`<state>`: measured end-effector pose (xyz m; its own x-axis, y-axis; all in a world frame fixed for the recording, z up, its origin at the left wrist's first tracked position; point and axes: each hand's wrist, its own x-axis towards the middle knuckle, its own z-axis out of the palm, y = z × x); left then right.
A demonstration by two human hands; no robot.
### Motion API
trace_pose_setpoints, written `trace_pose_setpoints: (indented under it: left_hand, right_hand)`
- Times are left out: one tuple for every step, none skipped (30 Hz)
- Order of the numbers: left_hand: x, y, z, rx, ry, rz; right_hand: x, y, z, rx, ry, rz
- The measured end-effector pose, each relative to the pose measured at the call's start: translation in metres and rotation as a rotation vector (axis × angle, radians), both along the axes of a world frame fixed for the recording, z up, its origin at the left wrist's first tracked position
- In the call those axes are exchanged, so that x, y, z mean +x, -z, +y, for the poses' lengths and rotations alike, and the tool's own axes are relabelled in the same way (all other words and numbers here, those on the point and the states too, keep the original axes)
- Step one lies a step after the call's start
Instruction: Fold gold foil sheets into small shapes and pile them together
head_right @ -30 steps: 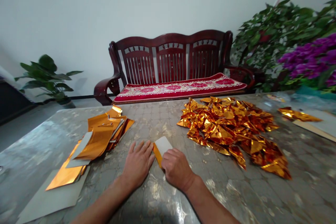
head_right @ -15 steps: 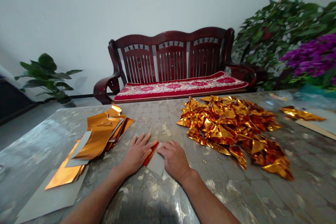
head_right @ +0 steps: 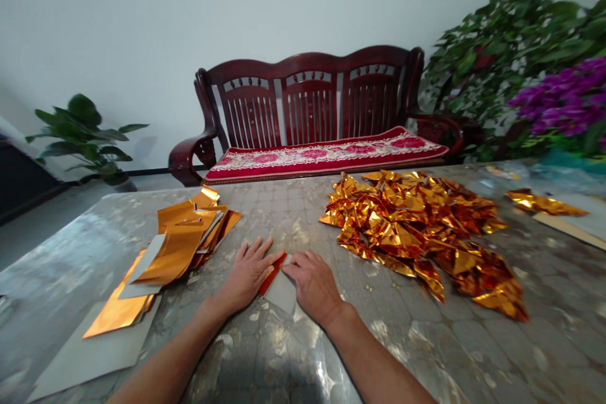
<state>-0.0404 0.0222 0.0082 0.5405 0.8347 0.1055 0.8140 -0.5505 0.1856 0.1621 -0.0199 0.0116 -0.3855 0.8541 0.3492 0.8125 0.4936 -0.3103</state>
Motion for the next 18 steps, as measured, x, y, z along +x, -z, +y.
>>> trace_pose_setpoints:
  left_hand:
    - [0.0, -0.0001, 0.0, -0.001, 0.0, 0.001]
    - [0.0001, -0.0003, -0.0001, -0.001, 0.0, 0.002]
    - [0.0002, -0.0005, -0.0002, 0.0, 0.0, 0.002]
    - [0.0003, -0.0008, -0.0002, 0.002, 0.001, 0.003]
    - [0.0004, -0.0009, -0.0002, 0.003, 0.0, 0.004]
    - [0.0004, -0.001, -0.0001, 0.003, 0.0, 0.006]
    - [0.0004, -0.0009, 0.0001, 0.002, 0.0, 0.007]
    - [0.0003, -0.0007, 0.0003, -0.001, 0.001, 0.008]
    - [0.0003, -0.0005, 0.0005, -0.003, 0.001, 0.008]
    - [0.0001, -0.0002, 0.0007, -0.005, 0.002, 0.007]
    - [0.0, 0.0002, 0.0008, -0.005, 0.002, 0.005]
    - [0.0, 0.0006, 0.0008, -0.004, 0.001, 0.005]
    - [-0.0001, 0.0011, 0.0008, -0.002, -0.002, 0.006]
    - [-0.0001, 0.0018, 0.0007, 0.001, -0.005, 0.007]
    - [-0.0001, 0.0027, 0.0008, 0.006, -0.006, 0.007]
    - [-0.0001, 0.0039, 0.001, 0.012, -0.005, 0.005]
    - [-0.0001, 0.0054, 0.0015, 0.02, -0.003, 0.0]
    - [-0.0002, 0.0069, 0.0021, 0.029, 0.004, -0.008]
  right_hand:
    - [-0.0001, -0.0002, -0.0001, -0.001, 0.0, -0.005]
    - [-0.0002, -0.0004, -0.0002, -0.003, 0.0, -0.009]
    - [-0.0002, -0.0006, -0.0003, -0.003, 0.001, -0.014]
    - [-0.0003, -0.0008, -0.0004, -0.002, 0.003, -0.018]
    - [-0.0005, -0.001, -0.0006, 0.0, 0.007, -0.022]
    - [-0.0006, -0.001, -0.0007, 0.001, 0.01, -0.025]
    - [-0.0008, -0.0011, -0.0008, 0.002, 0.011, -0.028]
    - [-0.0009, -0.0012, -0.0008, 0.002, 0.011, -0.03]
    - [-0.001, -0.0012, -0.0008, 0.0, 0.009, -0.032]
    - [-0.001, -0.0012, -0.0007, -0.001, 0.007, -0.035]
    - [-0.0011, -0.0011, -0.0007, 0.0, 0.005, -0.041]
    - [-0.0011, -0.0011, -0.0006, 0.001, 0.006, -0.048]
    - [-0.0012, -0.001, -0.0005, 0.004, 0.008, -0.056]
    - [-0.0014, -0.0009, -0.0005, 0.007, 0.009, -0.065]
    - [-0.0017, -0.0008, -0.0005, 0.009, 0.01, -0.076]
    - [-0.002, -0.0009, -0.0005, 0.011, 0.011, -0.088]
    - [-0.0024, -0.001, -0.0005, 0.011, 0.01, -0.1]
    - [-0.0029, -0.0014, -0.0006, 0.01, 0.008, -0.114]
